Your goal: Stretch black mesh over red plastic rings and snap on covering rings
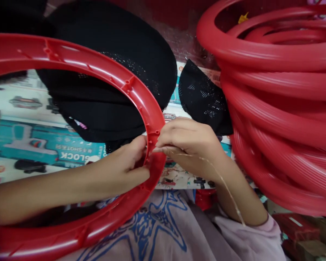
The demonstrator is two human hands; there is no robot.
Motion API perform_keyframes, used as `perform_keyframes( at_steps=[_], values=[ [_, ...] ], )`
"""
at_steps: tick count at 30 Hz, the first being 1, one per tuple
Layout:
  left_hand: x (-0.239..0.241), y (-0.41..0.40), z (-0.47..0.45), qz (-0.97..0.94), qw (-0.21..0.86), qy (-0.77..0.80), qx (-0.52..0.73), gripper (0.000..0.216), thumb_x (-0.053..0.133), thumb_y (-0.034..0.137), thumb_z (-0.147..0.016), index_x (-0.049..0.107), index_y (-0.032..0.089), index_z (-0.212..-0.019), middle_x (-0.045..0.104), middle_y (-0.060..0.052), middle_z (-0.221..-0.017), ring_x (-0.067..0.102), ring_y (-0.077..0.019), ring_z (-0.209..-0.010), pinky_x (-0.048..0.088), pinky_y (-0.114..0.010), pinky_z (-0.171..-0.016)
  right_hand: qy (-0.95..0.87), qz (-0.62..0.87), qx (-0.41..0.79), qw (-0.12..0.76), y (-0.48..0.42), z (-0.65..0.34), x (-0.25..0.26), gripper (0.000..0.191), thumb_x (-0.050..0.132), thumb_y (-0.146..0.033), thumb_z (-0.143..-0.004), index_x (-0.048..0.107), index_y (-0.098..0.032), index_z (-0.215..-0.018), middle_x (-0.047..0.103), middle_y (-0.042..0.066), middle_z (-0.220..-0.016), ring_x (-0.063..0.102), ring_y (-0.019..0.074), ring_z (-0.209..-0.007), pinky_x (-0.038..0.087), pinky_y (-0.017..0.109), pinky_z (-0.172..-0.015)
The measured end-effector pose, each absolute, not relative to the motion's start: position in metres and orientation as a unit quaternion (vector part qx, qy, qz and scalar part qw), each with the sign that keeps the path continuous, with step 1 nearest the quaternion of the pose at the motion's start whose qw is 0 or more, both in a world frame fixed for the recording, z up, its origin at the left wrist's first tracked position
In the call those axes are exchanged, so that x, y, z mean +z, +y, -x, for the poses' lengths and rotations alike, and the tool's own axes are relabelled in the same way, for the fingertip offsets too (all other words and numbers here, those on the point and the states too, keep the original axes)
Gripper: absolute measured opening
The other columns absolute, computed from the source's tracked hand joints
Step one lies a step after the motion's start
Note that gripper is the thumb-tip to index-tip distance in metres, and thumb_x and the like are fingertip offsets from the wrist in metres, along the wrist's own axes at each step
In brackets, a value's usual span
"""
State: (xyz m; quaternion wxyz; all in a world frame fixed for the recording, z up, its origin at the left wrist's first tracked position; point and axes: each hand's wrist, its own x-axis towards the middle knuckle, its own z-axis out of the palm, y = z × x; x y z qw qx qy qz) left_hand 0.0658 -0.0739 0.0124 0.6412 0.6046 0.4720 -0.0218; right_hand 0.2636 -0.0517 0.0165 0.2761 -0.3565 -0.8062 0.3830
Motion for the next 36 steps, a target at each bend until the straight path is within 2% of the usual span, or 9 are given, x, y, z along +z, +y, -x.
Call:
perform_keyframes(
  at_steps=[10,15,18,22,24,27,30,34,36],
  values=[
    [0.034,-0.068,-0.069,-0.634,0.626,0.438,-0.119,0.017,0.049,0.026,-0.075,0.035,0.021,-0.083,0.052,0.001,-0.069,0.049,-0.0132,-0.058,0.037,-0.024,-0.048,-0.865,0.333,0.268,0.263,-0.046,-0.258,0.013,0.009,0.068,-0.023,-0.083,0.066,-0.019,-0.075,0.064,0.003,-0.083,0.056,0.0144,-0.079,0.048,0.032,-0.078],
    [0.034,-0.068,-0.068,-0.624,0.644,0.425,-0.121,0.019,0.049,0.029,-0.075,0.035,0.02,-0.084,0.053,0.0,-0.074,0.05,-0.0136,-0.061,0.039,-0.025,-0.05,-0.862,0.362,0.251,0.251,-0.048,-0.258,0.01,0.007,0.068,-0.02,-0.081,0.066,-0.02,-0.074,0.061,0.007,-0.107,0.051,0.0219,-0.104,0.044,0.042,-0.093],
    [0.032,-0.068,-0.068,-0.617,0.656,0.416,-0.125,0.019,0.048,0.029,-0.075,0.036,0.02,-0.087,0.054,0.0,-0.074,0.05,-0.0136,-0.06,0.038,-0.024,-0.048,-0.87,0.34,0.259,0.247,-0.047,-0.26,0.009,0.006,0.067,-0.017,-0.081,0.066,-0.02,-0.076,0.06,0.007,-0.111,0.049,0.0241,-0.112,0.04,0.045,-0.1],
    [0.028,-0.071,-0.067,-0.607,0.676,0.404,-0.107,0.024,0.05,0.026,-0.075,0.038,0.019,-0.094,0.055,-0.001,-0.077,0.053,-0.0149,-0.063,0.039,-0.024,-0.049,-0.873,0.333,0.266,0.239,-0.045,-0.262,0.01,0.012,0.068,-0.028,-0.082,0.066,-0.02,-0.073,0.06,0.007,-0.114,0.045,0.0265,-0.122,0.036,0.048,-0.106],
    [0.026,-0.072,-0.066,-0.601,0.681,0.406,-0.1,0.024,0.049,0.025,-0.075,0.039,0.018,-0.096,0.056,-0.001,-0.077,0.054,-0.0151,-0.063,0.039,-0.024,-0.048,-0.866,0.326,0.287,0.248,-0.044,-0.261,0.01,0.013,0.067,-0.026,-0.083,0.066,-0.019,-0.072,0.059,0.008,-0.115,0.047,0.0257,-0.121,0.038,0.047,-0.105],
    [0.025,-0.074,-0.065,-0.592,0.688,0.411,-0.091,0.023,0.048,0.025,-0.076,0.041,0.018,-0.097,0.057,-0.001,-0.078,0.056,-0.0156,-0.064,0.038,-0.024,-0.048,-0.842,0.33,0.336,0.262,-0.045,-0.26,0.01,0.007,0.064,-0.014,-0.08,0.067,-0.015,-0.075,0.059,0.012,-0.114,0.056,0.0216,-0.109,0.05,0.036,-0.089],
    [0.023,-0.077,-0.064,-0.571,0.701,0.422,-0.071,0.024,0.052,0.029,-0.078,0.042,0.019,-0.098,0.059,-0.003,-0.079,0.058,-0.0178,-0.066,0.042,-0.026,-0.051,-0.822,0.358,0.353,0.268,-0.047,-0.258,0.01,0.008,0.063,-0.01,-0.077,0.067,-0.015,-0.072,0.061,0.01,-0.109,0.06,0.0196,-0.102,0.053,0.032,-0.08],
    [0.013,-0.084,-0.068,-0.465,0.782,0.408,0.072,0.033,0.055,0.038,-0.083,0.045,0.02,-0.108,0.063,-0.006,-0.096,0.064,-0.0197,-0.083,0.052,-0.029,-0.064,-0.816,0.367,0.347,0.281,-0.047,-0.256,0.009,0.009,0.063,-0.012,-0.077,0.068,-0.016,-0.072,0.065,0.008,-0.102,0.061,0.0186,-0.1,0.052,0.033,-0.085],
    [0.006,-0.086,-0.072,-0.412,0.796,0.413,0.16,0.032,0.052,0.034,-0.087,0.041,0.022,-0.114,0.062,-0.005,-0.104,0.064,-0.0179,-0.089,0.053,-0.03,-0.071,-0.824,0.358,0.339,0.279,-0.046,-0.255,0.009,0.011,0.061,-0.01,-0.076,0.068,-0.017,-0.07,0.065,0.006,-0.099,0.061,0.017,-0.095,0.052,0.031,-0.082]
  ],
)
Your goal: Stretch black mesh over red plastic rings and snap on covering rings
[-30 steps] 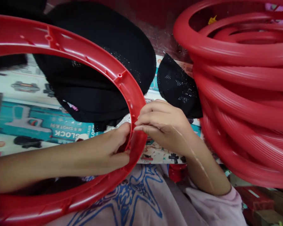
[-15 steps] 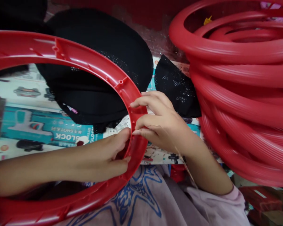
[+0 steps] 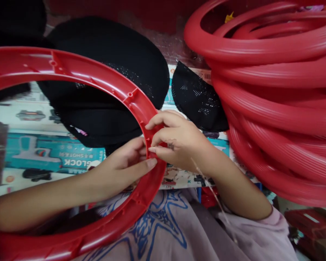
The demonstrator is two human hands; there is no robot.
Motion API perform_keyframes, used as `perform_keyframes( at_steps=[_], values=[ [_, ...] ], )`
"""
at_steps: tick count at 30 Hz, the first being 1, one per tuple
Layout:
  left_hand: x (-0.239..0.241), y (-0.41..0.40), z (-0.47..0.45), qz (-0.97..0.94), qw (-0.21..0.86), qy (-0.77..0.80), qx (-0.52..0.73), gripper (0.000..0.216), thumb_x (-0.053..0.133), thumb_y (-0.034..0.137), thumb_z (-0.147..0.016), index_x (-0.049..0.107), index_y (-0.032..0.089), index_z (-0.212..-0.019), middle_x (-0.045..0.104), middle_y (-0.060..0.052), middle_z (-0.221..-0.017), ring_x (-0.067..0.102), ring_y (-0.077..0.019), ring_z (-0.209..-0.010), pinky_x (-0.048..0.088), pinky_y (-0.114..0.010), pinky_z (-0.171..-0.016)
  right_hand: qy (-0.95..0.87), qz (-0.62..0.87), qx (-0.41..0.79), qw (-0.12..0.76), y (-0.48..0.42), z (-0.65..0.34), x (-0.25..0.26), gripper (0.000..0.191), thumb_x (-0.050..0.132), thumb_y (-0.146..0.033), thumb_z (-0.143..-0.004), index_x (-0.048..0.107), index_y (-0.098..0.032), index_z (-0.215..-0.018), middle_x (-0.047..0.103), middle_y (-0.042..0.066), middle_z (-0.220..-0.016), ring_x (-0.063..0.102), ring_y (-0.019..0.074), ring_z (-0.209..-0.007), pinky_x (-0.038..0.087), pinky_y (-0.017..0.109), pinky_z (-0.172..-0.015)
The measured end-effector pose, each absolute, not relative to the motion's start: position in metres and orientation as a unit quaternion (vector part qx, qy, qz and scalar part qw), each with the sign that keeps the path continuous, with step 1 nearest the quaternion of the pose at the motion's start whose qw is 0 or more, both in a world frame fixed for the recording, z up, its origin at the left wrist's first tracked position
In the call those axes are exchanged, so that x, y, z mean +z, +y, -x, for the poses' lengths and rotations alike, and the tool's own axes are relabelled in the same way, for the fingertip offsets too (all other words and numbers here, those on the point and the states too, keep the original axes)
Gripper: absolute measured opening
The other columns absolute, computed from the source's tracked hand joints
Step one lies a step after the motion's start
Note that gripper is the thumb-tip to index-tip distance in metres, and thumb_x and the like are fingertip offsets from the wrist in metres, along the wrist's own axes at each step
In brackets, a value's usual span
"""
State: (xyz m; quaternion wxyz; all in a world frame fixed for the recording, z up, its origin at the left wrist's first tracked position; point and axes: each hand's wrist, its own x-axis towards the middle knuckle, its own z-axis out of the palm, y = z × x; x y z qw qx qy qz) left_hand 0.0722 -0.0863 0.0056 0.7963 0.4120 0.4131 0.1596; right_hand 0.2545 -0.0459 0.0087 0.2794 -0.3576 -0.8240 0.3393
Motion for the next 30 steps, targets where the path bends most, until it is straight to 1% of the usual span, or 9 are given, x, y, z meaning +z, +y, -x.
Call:
perform_keyframes(
  at_steps=[2,4,6,9,12,18,25,28,30],
  values=[
    [0.0,-0.087,-0.074,-0.418,0.775,0.434,0.19,0.034,0.054,0.027,-0.085,0.038,0.023,-0.116,0.06,-0.003,-0.103,0.064,-0.0166,-0.088,0.053,-0.029,-0.072,-0.826,0.357,0.343,0.269,-0.045,-0.254,0.009,0.011,0.062,-0.01,-0.075,0.067,-0.018,-0.068,0.065,0.004,-0.096,0.061,0.0159,-0.092,0.051,0.031,-0.082],
    [-0.002,-0.087,-0.074,-0.473,0.739,0.452,0.164,0.038,0.056,0.023,-0.082,0.039,0.023,-0.116,0.06,-0.003,-0.099,0.064,-0.0176,-0.086,0.053,-0.029,-0.069,-0.814,0.373,0.36,0.261,-0.045,-0.254,0.01,0.009,0.065,-0.012,-0.073,0.066,-0.018,-0.068,0.064,0.004,-0.098,0.061,0.0156,-0.093,0.052,0.031,-0.082],
    [-0.001,-0.085,-0.07,-0.523,0.707,0.46,0.118,0.039,0.055,0.024,-0.081,0.039,0.021,-0.117,0.06,-0.003,-0.096,0.063,-0.0187,-0.083,0.052,-0.029,-0.065,-0.804,0.379,0.375,0.264,-0.045,-0.256,0.011,0.006,0.068,-0.014,-0.073,0.066,-0.019,-0.069,0.062,0.004,-0.106,0.061,0.0164,-0.097,0.052,0.031,-0.083],
    [0.005,-0.082,-0.066,-0.57,0.676,0.462,0.066,0.04,0.051,0.022,-0.08,0.039,0.021,-0.118,0.06,-0.003,-0.096,0.062,-0.0185,-0.08,0.05,-0.028,-0.061,-0.813,0.361,0.359,0.281,-0.047,-0.26,0.014,0.006,0.068,-0.015,-0.077,0.067,-0.021,-0.074,0.058,0.004,-0.118,0.056,0.0191,-0.11,0.049,0.036,-0.093],
    [0.01,-0.079,-0.065,-0.588,0.677,0.442,0.026,0.041,0.049,0.02,-0.077,0.039,0.02,-0.117,0.059,-0.003,-0.095,0.06,-0.0166,-0.076,0.047,-0.026,-0.058,-0.831,0.335,0.339,0.289,-0.048,-0.263,0.015,0.007,0.067,-0.016,-0.08,0.067,-0.023,-0.08,0.055,0.002,-0.125,0.05,0.0209,-0.117,0.043,0.043,-0.101],
    [0.019,-0.075,-0.069,-0.594,0.679,0.431,-0.019,0.034,0.049,0.021,-0.075,0.04,0.018,-0.107,0.056,-0.001,-0.085,0.056,-0.0149,-0.068,0.044,-0.025,-0.053,-0.84,0.314,0.348,0.274,-0.046,-0.261,0.014,0.005,0.066,-0.017,-0.081,0.066,-0.021,-0.078,0.053,0.006,-0.127,0.047,0.0219,-0.119,0.04,0.047,-0.102],
    [0.023,-0.075,-0.066,-0.601,0.68,0.416,-0.059,0.029,0.051,0.027,-0.076,0.039,0.019,-0.101,0.053,0.0,-0.081,0.053,-0.0141,-0.066,0.041,-0.025,-0.051,-0.846,0.318,0.333,0.268,-0.048,-0.26,0.013,0.007,0.064,-0.015,-0.081,0.063,-0.02,-0.076,0.053,0.004,-0.125,0.046,0.0232,-0.116,0.042,0.046,-0.101],
    [0.023,-0.077,-0.066,-0.6,0.681,0.418,-0.051,0.025,0.051,0.031,-0.078,0.04,0.02,-0.097,0.052,0.001,-0.077,0.053,-0.0136,-0.064,0.04,-0.023,-0.048,-0.837,0.307,0.361,0.274,-0.05,-0.26,0.013,0.009,0.06,-0.011,-0.08,0.062,-0.019,-0.078,0.051,0.005,-0.126,0.049,0.0209,-0.116,0.044,0.042,-0.1],
    [0.023,-0.078,-0.066,-0.592,0.69,0.415,-0.031,0.029,0.051,0.029,-0.078,0.039,0.019,-0.102,0.053,0.0,-0.079,0.054,-0.0139,-0.066,0.041,-0.024,-0.05,-0.834,0.3,0.375,0.271,-0.05,-0.26,0.013,0.011,0.058,-0.008,-0.079,0.061,-0.019,-0.079,0.051,0.005,-0.125,0.05,0.0194,-0.116,0.045,0.038,-0.1]
  ],
)
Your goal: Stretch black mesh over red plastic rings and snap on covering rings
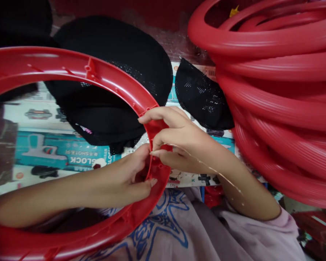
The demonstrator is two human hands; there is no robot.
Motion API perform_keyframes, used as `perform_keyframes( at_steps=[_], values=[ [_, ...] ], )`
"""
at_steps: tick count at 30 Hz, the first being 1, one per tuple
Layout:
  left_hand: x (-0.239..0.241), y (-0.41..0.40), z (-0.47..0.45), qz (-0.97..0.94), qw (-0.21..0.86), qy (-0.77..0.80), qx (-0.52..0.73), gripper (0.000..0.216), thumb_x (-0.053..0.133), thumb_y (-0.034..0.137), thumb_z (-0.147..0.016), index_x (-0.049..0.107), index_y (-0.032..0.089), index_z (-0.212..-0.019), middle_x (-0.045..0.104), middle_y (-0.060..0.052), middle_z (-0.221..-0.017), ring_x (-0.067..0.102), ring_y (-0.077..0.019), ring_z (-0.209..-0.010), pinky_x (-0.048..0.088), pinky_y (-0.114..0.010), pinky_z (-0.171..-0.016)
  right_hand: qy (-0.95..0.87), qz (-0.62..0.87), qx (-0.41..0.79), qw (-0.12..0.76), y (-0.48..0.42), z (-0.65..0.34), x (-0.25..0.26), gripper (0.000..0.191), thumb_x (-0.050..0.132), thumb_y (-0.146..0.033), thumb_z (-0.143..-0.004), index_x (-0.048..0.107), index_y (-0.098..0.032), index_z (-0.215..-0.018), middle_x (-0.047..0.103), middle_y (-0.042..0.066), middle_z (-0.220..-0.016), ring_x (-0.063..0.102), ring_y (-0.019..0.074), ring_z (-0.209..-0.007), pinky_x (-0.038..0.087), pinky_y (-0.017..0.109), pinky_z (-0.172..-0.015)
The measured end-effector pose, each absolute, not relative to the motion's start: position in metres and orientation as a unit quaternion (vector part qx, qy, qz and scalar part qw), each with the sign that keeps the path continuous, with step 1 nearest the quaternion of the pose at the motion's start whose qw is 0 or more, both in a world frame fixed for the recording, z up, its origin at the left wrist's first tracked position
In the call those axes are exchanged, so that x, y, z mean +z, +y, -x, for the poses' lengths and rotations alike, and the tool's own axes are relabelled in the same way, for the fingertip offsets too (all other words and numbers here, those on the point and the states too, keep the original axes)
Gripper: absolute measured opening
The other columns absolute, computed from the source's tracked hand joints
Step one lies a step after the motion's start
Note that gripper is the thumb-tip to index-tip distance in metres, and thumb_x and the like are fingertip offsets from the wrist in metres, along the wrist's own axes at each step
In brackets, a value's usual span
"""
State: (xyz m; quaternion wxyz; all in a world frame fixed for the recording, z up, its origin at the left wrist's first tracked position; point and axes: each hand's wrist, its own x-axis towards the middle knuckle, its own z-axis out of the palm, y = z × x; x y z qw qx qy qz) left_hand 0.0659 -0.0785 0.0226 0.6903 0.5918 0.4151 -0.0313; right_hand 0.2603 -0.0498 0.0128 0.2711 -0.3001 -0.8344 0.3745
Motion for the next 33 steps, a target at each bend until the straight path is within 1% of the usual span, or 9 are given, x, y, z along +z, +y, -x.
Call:
perform_keyframes(
  at_steps=[4,9,12,15,19,21,24,28,33],
  values=[
    [0.021,-0.0805,-0.0666,-0.559,0.727,0.398,-0.006,0.037,0.051,0.026,-0.078,0.036,0.019,-0.111,0.056,-0.001,-0.085,0.057,-0.015,-0.07,0.044,-0.024,-0.052,-0.839,0.291,0.373,0.267,-0.0488,-0.2612,0.0114,0.011,0.061,-0.01,-0.077,0.063,-0.02,-0.08,0.051,0.004,-0.124,0.05,0.0192,-0.118,0.045,0.036,-0.1],
    [0.0192,-0.0811,-0.0663,-0.569,0.722,0.392,-0.012,0.038,0.051,0.021,-0.077,0.036,0.018,-0.112,0.059,-0.004,-0.092,0.059,-0.0169,-0.074,0.046,-0.027,-0.058,-0.841,0.283,0.376,0.267,-0.0492,-0.2638,0.0112,0.02,0.061,-0.013,-0.083,0.067,-0.027,-0.097,0.049,0.0,-0.128,0.05,0.0174,-0.119,0.046,0.036,-0.101],
    [0.0181,-0.0818,-0.0671,-0.571,0.719,0.396,0.004,0.038,0.052,0.019,-0.076,0.037,0.019,-0.111,0.059,-0.003,-0.09,0.059,-0.0171,-0.075,0.046,-0.027,-0.058,-0.84,0.277,0.392,0.252,-0.0495,-0.2658,0.0104,0.017,0.061,-0.016,-0.084,0.069,-0.026,-0.095,0.051,0.0,-0.129,0.05,0.0177,-0.12,0.047,0.037,-0.101],
    [0.0177,-0.082,-0.068,-0.568,0.716,0.405,0.01,0.038,0.052,0.019,-0.075,0.038,0.019,-0.11,0.056,-0.001,-0.086,0.058,-0.0159,-0.072,0.044,-0.025,-0.054,-0.845,0.278,0.391,0.234,-0.0498,-0.267,0.0097,0.014,0.059,-0.016,-0.085,0.069,-0.025,-0.091,0.051,0.0,-0.13,0.05,0.018,-0.119,0.048,0.037,-0.099],
    [0.0185,-0.0806,-0.0685,-0.565,0.713,0.416,-0.005,0.037,0.052,0.021,-0.075,0.038,0.019,-0.109,0.054,0.001,-0.081,0.055,-0.015,-0.066,0.039,-0.024,-0.049,-0.859,0.274,0.36,0.24,-0.0506,-0.2653,0.0086,0.012,0.059,-0.014,-0.085,0.067,-0.024,-0.087,0.053,0.001,-0.128,0.049,0.0181,-0.119,0.044,0.04,-0.102],
    [0.0193,-0.0795,-0.0691,-0.57,0.707,0.418,-0.016,0.039,0.053,0.02,-0.075,0.038,0.019,-0.111,0.053,0.001,-0.081,0.055,-0.0149,-0.067,0.04,-0.024,-0.05,-0.864,0.27,0.349,0.242,-0.051,-0.264,0.0077,0.01,0.06,-0.014,-0.085,0.065,-0.023,-0.084,0.055,0.002,-0.124,0.049,0.0182,-0.117,0.043,0.041,-0.102],
    [0.0204,-0.0779,-0.0706,-0.584,0.69,0.426,-0.031,0.036,0.053,0.019,-0.074,0.041,0.019,-0.108,0.052,0.001,-0.08,0.054,-0.0152,-0.067,0.041,-0.025,-0.052,-0.867,0.283,0.331,0.243,-0.0515,-0.2638,0.007,0.01,0.06,-0.014,-0.084,0.064,-0.024,-0.084,0.058,0.001,-0.118,0.051,0.019,-0.113,0.044,0.041,-0.098],
    [0.0203,-0.0771,-0.0728,-0.59,0.677,0.437,-0.053,0.036,0.053,0.02,-0.073,0.042,0.018,-0.107,0.053,0.002,-0.076,0.053,-0.0154,-0.063,0.038,-0.025,-0.05,-0.883,0.276,0.311,0.218,-0.0512,-0.2679,0.0095,0.01,0.06,-0.017,-0.085,0.063,-0.026,-0.085,0.06,-0.002,-0.113,0.05,0.0204,-0.112,0.045,0.041,-0.096],
    [0.0177,-0.0793,-0.074,-0.599,0.66,0.451,-0.047,0.036,0.054,0.022,-0.072,0.044,0.018,-0.105,0.053,0.002,-0.072,0.053,-0.0159,-0.059,0.036,-0.025,-0.048,-0.908,0.287,0.235,0.192,-0.0536,-0.2695,0.0131,0.012,0.055,-0.014,-0.088,0.059,-0.026,-0.086,0.061,-0.002,-0.111,0.048,0.0213,-0.112,0.038,0.041,-0.098]
  ],
)
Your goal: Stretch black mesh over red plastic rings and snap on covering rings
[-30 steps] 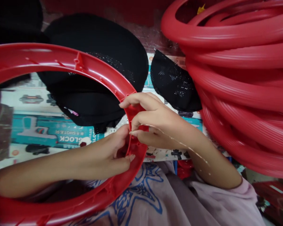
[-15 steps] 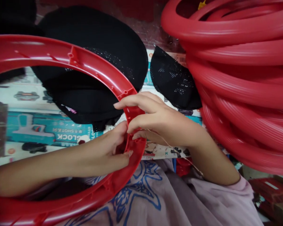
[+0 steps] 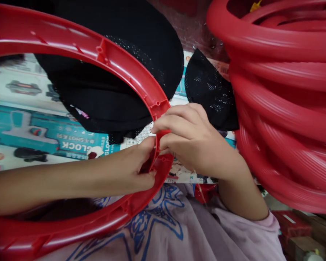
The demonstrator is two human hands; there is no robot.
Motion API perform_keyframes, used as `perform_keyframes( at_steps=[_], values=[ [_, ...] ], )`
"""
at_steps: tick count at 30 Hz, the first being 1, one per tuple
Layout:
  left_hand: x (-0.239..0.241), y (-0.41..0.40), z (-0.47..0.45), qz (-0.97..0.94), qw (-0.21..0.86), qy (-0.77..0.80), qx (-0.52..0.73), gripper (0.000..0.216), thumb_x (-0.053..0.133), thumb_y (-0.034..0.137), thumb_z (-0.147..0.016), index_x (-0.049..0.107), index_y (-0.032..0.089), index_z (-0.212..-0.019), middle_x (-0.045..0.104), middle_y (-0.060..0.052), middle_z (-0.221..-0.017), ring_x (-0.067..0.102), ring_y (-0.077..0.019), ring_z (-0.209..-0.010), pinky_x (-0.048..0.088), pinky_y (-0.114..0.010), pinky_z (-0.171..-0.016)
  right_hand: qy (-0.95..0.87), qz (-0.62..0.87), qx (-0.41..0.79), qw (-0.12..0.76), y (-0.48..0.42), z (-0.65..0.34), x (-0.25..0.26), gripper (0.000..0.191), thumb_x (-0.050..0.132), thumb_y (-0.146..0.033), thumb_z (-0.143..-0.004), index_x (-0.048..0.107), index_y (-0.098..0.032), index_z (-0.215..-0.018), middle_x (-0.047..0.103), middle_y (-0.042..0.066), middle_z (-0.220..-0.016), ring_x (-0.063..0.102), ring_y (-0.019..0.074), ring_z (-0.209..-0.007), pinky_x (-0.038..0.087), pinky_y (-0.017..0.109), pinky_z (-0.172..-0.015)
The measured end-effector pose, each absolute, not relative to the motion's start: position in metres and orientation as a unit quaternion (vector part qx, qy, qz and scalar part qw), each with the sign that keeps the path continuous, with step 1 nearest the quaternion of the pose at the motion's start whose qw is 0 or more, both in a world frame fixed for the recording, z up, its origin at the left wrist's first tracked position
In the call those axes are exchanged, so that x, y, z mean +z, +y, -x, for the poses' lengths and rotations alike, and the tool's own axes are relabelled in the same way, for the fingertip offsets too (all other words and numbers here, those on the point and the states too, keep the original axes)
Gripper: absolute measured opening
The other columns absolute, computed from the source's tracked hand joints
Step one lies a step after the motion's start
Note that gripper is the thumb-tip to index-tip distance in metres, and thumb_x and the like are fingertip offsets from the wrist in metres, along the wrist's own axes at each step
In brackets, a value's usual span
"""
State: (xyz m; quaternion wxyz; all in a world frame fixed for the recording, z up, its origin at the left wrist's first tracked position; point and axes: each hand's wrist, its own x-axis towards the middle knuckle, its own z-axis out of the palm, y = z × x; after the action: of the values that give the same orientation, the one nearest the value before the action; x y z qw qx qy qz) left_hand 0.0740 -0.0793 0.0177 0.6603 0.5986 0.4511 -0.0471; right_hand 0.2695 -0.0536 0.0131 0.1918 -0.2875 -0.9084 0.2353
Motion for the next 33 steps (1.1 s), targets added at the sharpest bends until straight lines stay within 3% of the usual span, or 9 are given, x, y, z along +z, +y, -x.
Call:
perform_keyframes(
  at_steps=[6,10,17,25,33],
  values=[
    [0.015,-0.083,-0.074,-0.615,0.648,0.449,-0.027,0.022,0.052,0.023,-0.073,0.044,0.018,-0.093,0.053,0.002,-0.067,0.051,-0.0138,-0.055,0.035,-0.025,-0.048,-0.921,0.305,0.182,0.163,-0.056,-0.262,0.018,0.017,0.05,-0.011,-0.088,0.056,-0.026,-0.095,0.064,-0.001,-0.106,0.054,0.0197,-0.106,0.036,0.039,-0.098],
    [0.013,-0.084,-0.074,-0.614,0.667,0.423,-0.014,0.014,0.049,0.023,-0.076,0.043,0.019,-0.088,0.052,0.001,-0.067,0.05,-0.0136,-0.057,0.037,-0.025,-0.049,-0.906,0.31,0.226,0.176,-0.056,-0.26,0.018,0.023,0.05,-0.01,-0.087,0.054,-0.026,-0.103,0.064,0.0,-0.102,0.057,0.0185,-0.101,0.042,0.037,-0.094],
    [0.008,-0.086,-0.073,-0.607,0.667,0.43,-0.037,0.019,0.049,0.027,-0.077,0.041,0.019,-0.092,0.054,0.001,-0.069,0.052,-0.0156,-0.057,0.038,-0.028,-0.05,-0.876,0.353,0.285,0.162,-0.061,-0.259,0.016,0.022,0.048,-0.01,-0.089,0.053,-0.027,-0.103,0.06,0.003,-0.108,0.054,0.0203,-0.105,0.045,0.038,-0.095],
    [0.008,-0.086,-0.074,-0.603,0.66,0.446,-0.053,0.02,0.049,0.025,-0.074,0.041,0.019,-0.091,0.059,-0.003,-0.074,0.057,-0.0192,-0.067,0.042,-0.03,-0.058,-0.887,0.359,0.252,0.145,-0.058,-0.256,0.019,0.015,0.045,-0.015,-0.091,0.057,-0.025,-0.092,0.06,0.004,-0.098,0.055,0.0213,-0.096,0.047,0.039,-0.088],
    [0.015,-0.081,-0.071,-0.605,0.653,0.442,-0.114,0.027,0.047,0.024,-0.073,0.042,0.019,-0.099,0.058,-0.003,-0.082,0.055,-0.0181,-0.068,0.039,-0.03,-0.057,-0.922,0.312,0.182,0.142,-0.052,-0.254,0.018,0.022,0.043,-0.019,-0.092,0.059,-0.022,-0.077,0.058,0.003,-0.086,0.056,0.018,-0.088,0.048,0.036,-0.084]
  ],
)
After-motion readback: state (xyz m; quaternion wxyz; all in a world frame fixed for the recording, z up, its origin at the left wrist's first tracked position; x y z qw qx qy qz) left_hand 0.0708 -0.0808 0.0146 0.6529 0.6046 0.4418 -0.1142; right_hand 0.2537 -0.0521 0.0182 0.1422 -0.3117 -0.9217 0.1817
